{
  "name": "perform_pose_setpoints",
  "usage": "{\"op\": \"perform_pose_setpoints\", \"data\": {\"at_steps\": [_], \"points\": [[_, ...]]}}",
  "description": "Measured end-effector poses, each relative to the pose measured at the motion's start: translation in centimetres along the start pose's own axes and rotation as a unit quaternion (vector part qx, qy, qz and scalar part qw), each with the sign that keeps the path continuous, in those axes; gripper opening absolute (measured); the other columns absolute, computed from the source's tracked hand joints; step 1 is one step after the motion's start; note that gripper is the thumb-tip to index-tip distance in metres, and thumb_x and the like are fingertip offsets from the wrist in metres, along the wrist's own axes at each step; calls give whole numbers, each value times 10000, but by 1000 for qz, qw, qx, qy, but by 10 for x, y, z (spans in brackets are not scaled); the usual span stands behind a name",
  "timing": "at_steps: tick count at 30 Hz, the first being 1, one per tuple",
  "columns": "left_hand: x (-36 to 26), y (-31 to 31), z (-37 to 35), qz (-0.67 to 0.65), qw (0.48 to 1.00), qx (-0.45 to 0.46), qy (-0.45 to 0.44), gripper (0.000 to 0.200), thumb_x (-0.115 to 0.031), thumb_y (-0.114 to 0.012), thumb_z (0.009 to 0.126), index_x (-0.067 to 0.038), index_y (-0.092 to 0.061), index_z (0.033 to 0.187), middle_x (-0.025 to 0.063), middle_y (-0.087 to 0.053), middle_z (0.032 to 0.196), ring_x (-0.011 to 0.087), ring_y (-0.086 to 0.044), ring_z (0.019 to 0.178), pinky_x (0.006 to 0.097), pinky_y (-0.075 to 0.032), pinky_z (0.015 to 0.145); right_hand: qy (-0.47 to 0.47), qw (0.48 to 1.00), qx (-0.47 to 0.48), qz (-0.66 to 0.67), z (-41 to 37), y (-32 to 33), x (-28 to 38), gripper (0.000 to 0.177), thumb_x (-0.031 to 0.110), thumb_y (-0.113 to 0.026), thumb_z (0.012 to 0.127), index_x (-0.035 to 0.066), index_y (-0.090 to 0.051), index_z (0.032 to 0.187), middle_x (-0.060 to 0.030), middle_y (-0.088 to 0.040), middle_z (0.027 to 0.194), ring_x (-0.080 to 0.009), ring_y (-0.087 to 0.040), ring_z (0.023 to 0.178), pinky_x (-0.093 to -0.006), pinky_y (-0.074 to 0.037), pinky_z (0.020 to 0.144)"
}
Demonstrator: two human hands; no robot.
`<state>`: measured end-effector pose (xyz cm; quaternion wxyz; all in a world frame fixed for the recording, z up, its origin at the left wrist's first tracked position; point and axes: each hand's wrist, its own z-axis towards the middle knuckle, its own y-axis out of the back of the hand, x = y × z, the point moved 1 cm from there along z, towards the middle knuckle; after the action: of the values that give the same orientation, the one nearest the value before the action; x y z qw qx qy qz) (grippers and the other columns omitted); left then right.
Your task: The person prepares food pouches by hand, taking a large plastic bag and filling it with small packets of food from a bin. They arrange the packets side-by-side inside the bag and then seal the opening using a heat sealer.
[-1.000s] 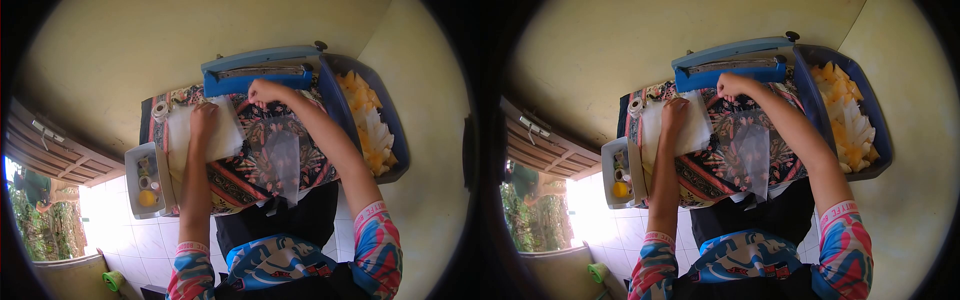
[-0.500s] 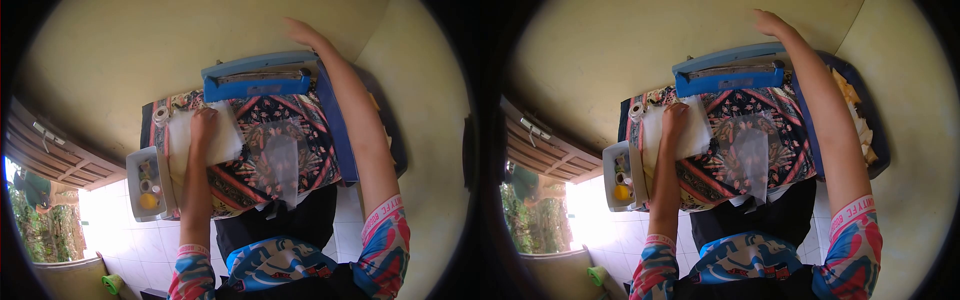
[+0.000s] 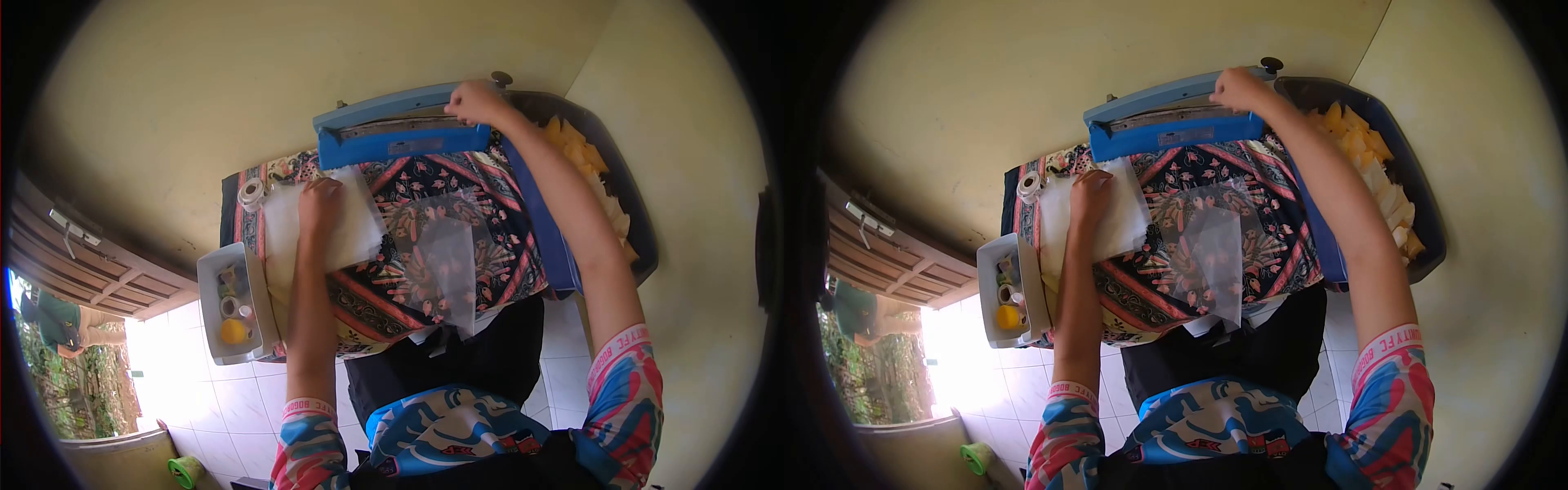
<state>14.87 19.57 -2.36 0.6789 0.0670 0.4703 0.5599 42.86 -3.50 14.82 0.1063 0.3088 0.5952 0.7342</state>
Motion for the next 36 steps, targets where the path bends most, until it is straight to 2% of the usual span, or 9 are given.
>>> {"op": "perform_pose_setpoints", "data": {"at_steps": [1, 5, 12, 18, 21, 24, 27, 32, 36], "points": [[1, 0, 0, 3, 1000, 1, -4, 119, -136, -699, 793, -50, -740, 865, 121, -719, 946, 326, -656, 935, 411, -507, 885, -20, 998, 44, 48, -3, -13, 4, 317, 286, -713, 865, -31, -713, 844, -116, -688, 662, -147, -642, 501, -324, -538, 502], [3, -1, -1, -4, 1000, -3, -14, 123, -142, -696, 797, -50, -739, 866, 119, -719, 947, 327, -654, 933, 410, -510, 873, -84, 975, 130, 159, -7, -56, 7, 428, 335, -710, 888, -88, -689, 953, -148, -710, 754, -200, -690, 590, -320, -569, 504], [3, 0, -2, -8, 1000, 0, -13, 125, -141, -697, 800, -53, -740, 877, 122, -718, 953, 327, -652, 939, 410, -511, 869, -132, 904, 38, 404, 3, -86, 14, 541, 424, -722, 881, -79, -653, 1066, -149, -703, 824, -162, -641, 558, -273, -538, 475], [5, -1, -1, -3, 1000, 1, -10, 123, -138, -697, 800, -54, -742, 878, 117, -718, 951, 326, -651, 936, 411, -510, 868, -153, 865, -16, 477, 12, -96, 32, 537, 448, -705, 888, -64, -648, 1040, -144, -705, 829, -129, -625, 552, -234, -515, 454], [2, 0, -1, -4, 1000, 1, -6, 124, -140, -697, 800, -52, -741, 876, 119, -718, 950, 328, -650, 936, 412, -509, 867, -157, 847, -58, 505, 18, -102, 34, 417, 346, -659, 916, -58, -646, 1015, -154, -708, 813, -140, -621, 525, -248, -503, 435], [-1, 1, -1, 0, 1000, -5, -5, 124, -142, -695, 801, -51, -741, 872, 120, -717, 950, 332, -649, 933, 415, -509, 865, -168, 846, -89, 498, 20, -101, 35, 310, 230, -582, 916, -66, -642, 983, -165, -707, 783, -158, -613, 493, -267, -484, 414], [-1, 1, -1, -2, 1000, -6, -6, 121, -140, -690, 802, -52, -741, 869, 120, -717, 950, 335, -648, 930, 419, -508, 865, -155, 863, -98, 471, 14, -94, 33, 278, 176, -532, 898, -76, -642, 942, -172, -701, 751, -173, -603, 462, -285, -468, 398], [-2, 1, -2, 0, 1000, -3, -1, 116, -130, -679, 806, -53, -740, 868, 121, -716, 952, 339, -647, 927, 422, -505, 874, -69, 900, -84, 423, 6, -63, 34, 280, 199, -543, 926, -62, -645, 928, -159, -694, 743, -167, -611, 475, -278, -467, 415], [-2, 2, -1, -1, 1000, -3, -6, 113, -130, -679, 807, -55, -738, 867, 119, -716, 947, 335, -647, 924, 420, -503, 882, -6, 922, -82, 379, 15, 0, 62, 289, 204, -558, 929, -66, -659, 928, -154, -702, 740, -172, -632, 481, -280, -495, 432]]}}
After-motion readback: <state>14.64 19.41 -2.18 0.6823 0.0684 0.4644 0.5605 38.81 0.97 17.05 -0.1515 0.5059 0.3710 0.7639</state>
